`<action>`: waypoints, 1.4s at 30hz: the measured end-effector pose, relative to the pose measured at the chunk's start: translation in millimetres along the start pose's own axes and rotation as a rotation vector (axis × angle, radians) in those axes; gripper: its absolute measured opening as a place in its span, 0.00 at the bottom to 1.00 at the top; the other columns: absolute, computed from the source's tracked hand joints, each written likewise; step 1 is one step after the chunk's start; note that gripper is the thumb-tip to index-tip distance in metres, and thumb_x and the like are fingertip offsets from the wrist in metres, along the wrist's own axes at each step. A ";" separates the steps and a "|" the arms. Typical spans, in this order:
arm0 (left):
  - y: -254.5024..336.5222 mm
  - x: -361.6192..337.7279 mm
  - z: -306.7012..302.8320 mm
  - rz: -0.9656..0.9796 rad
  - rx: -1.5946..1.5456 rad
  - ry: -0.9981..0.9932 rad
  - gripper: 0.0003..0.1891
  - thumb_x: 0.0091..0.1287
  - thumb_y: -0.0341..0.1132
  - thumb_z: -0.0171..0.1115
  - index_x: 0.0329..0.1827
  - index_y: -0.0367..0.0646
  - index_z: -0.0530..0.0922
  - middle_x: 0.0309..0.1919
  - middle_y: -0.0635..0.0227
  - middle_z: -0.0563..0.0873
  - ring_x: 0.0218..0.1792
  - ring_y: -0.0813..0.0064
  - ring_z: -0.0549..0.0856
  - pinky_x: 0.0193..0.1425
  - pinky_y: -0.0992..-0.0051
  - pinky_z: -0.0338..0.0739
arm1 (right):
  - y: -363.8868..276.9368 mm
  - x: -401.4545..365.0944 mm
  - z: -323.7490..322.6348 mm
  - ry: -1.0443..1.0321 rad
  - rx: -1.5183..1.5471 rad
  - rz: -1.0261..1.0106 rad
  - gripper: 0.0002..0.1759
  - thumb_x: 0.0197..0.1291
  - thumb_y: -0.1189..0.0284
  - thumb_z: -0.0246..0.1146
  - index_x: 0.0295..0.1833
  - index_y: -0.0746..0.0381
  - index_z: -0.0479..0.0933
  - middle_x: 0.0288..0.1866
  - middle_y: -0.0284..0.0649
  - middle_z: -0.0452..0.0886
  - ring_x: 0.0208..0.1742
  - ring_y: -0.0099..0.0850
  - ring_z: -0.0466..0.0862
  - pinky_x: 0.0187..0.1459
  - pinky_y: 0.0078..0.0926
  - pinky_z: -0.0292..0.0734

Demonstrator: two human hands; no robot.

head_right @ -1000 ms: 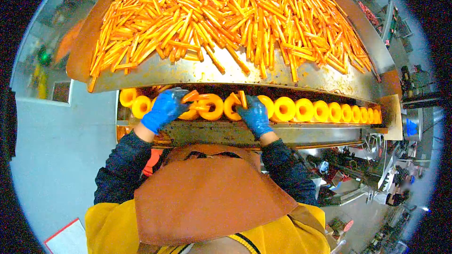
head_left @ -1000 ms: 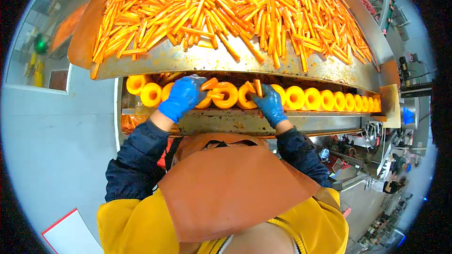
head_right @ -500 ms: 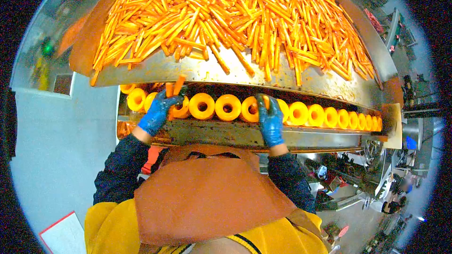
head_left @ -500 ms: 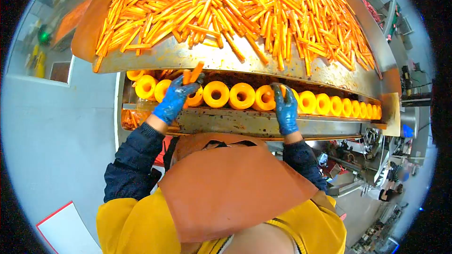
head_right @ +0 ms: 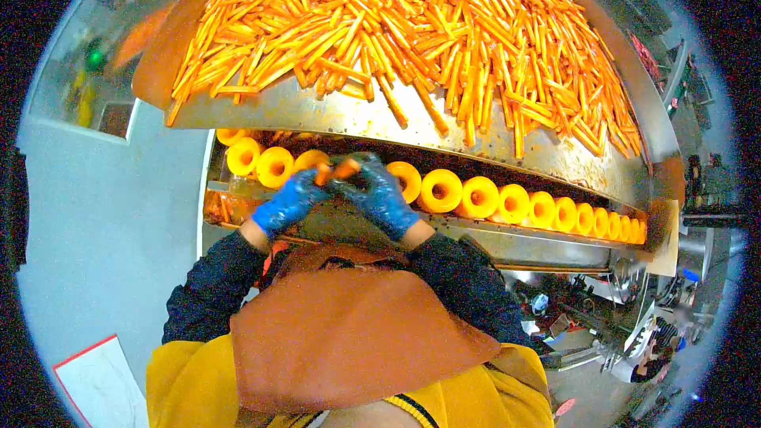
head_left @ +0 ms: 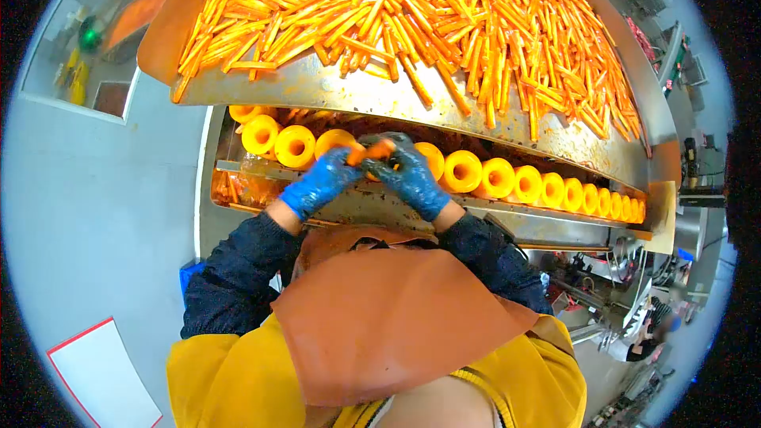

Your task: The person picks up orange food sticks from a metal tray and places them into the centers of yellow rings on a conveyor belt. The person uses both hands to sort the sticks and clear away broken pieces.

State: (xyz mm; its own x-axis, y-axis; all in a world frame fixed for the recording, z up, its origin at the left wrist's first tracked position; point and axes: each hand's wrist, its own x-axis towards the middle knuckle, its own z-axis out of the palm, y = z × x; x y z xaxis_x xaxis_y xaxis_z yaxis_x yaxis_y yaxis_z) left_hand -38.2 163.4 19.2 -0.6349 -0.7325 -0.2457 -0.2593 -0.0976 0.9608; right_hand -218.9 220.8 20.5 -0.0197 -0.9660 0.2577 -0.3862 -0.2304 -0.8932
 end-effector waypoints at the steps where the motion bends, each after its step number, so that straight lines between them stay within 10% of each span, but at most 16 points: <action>1: 5.5 -1.8 5.0 0.062 0.126 -0.045 0.14 0.63 0.29 0.60 0.51 0.39 0.78 0.39 0.79 0.81 0.37 0.85 0.77 0.43 0.81 0.73 | 5.1 4.2 7.2 -0.034 0.109 -0.056 0.16 0.55 0.72 0.67 0.49 0.60 0.78 0.44 0.45 0.79 0.46 0.39 0.80 0.49 0.35 0.76; 5: 8.0 8.3 -8.0 0.071 -0.163 0.080 0.17 0.62 0.27 0.60 0.55 0.38 0.77 0.48 0.69 0.82 0.50 0.76 0.78 0.57 0.73 0.71 | 11.4 2.3 -1.9 0.255 0.359 0.272 0.07 0.59 0.74 0.64 0.42 0.63 0.79 0.43 0.44 0.80 0.41 0.32 0.81 0.45 0.29 0.76; 13: -23.5 24.1 -17.2 0.266 0.002 0.331 0.20 0.58 0.29 0.67 0.54 0.41 0.77 0.52 0.63 0.80 0.51 0.72 0.79 0.59 0.72 0.71 | 26.7 20.0 -51.7 0.099 -0.491 0.026 0.15 0.57 0.65 0.65 0.48 0.61 0.77 0.45 0.47 0.79 0.43 0.45 0.81 0.43 0.37 0.77; 17: 17.5 53.3 -38.7 0.438 0.418 0.490 0.18 0.57 0.31 0.67 0.52 0.43 0.79 0.48 0.59 0.82 0.51 0.64 0.81 0.56 0.67 0.75 | 57.7 76.5 -102.5 0.148 -0.904 0.161 0.19 0.53 0.61 0.66 0.47 0.61 0.78 0.44 0.49 0.80 0.46 0.47 0.81 0.46 0.41 0.76; 23: 31.7 179.8 -93.4 0.525 1.199 0.606 0.30 0.56 0.51 0.64 0.61 0.53 0.72 0.53 0.53 0.78 0.54 0.54 0.78 0.57 0.60 0.74 | 63.5 121.2 -108.7 -0.083 -0.547 0.463 0.22 0.45 0.61 0.65 0.43 0.64 0.79 0.40 0.57 0.81 0.45 0.50 0.82 0.49 0.41 0.77; 27: 74.6 213.0 -72.5 -0.121 1.236 0.426 0.37 0.50 0.56 0.67 0.61 0.46 0.71 0.56 0.52 0.77 0.54 0.55 0.78 0.56 0.59 0.75 | 63.6 140.5 -63.2 -0.086 -0.848 0.341 0.21 0.47 0.62 0.66 0.43 0.65 0.78 0.43 0.55 0.82 0.46 0.49 0.82 0.49 0.42 0.76; 33: 53.7 208.5 -44.0 -0.019 1.069 0.237 0.36 0.52 0.48 0.65 0.62 0.37 0.66 0.49 0.44 0.79 0.53 0.48 0.78 0.56 0.59 0.74 | 66.7 140.0 -90.6 -0.377 -0.909 0.408 0.19 0.47 0.63 0.63 0.42 0.63 0.79 0.44 0.54 0.81 0.47 0.50 0.81 0.50 0.42 0.76; 42: 39.6 167.7 -88.7 0.047 0.630 0.269 0.32 0.60 0.47 0.63 0.59 0.30 0.71 0.55 0.45 0.78 0.53 0.56 0.79 0.57 0.66 0.73 | 30.5 38.9 -98.5 0.189 0.572 0.442 0.12 0.59 0.73 0.62 0.49 0.63 0.77 0.41 0.34 0.82 0.41 0.25 0.79 0.45 0.23 0.74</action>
State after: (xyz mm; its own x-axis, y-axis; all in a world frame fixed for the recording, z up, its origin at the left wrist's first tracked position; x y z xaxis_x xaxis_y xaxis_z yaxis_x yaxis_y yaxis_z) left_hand -90.4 -23.0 27.4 -0.4740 -0.8762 -0.0871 -0.6615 0.2891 0.6920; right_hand -322.3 187.7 39.6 -0.2404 -0.9579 -0.1571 0.2334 0.1000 -0.9672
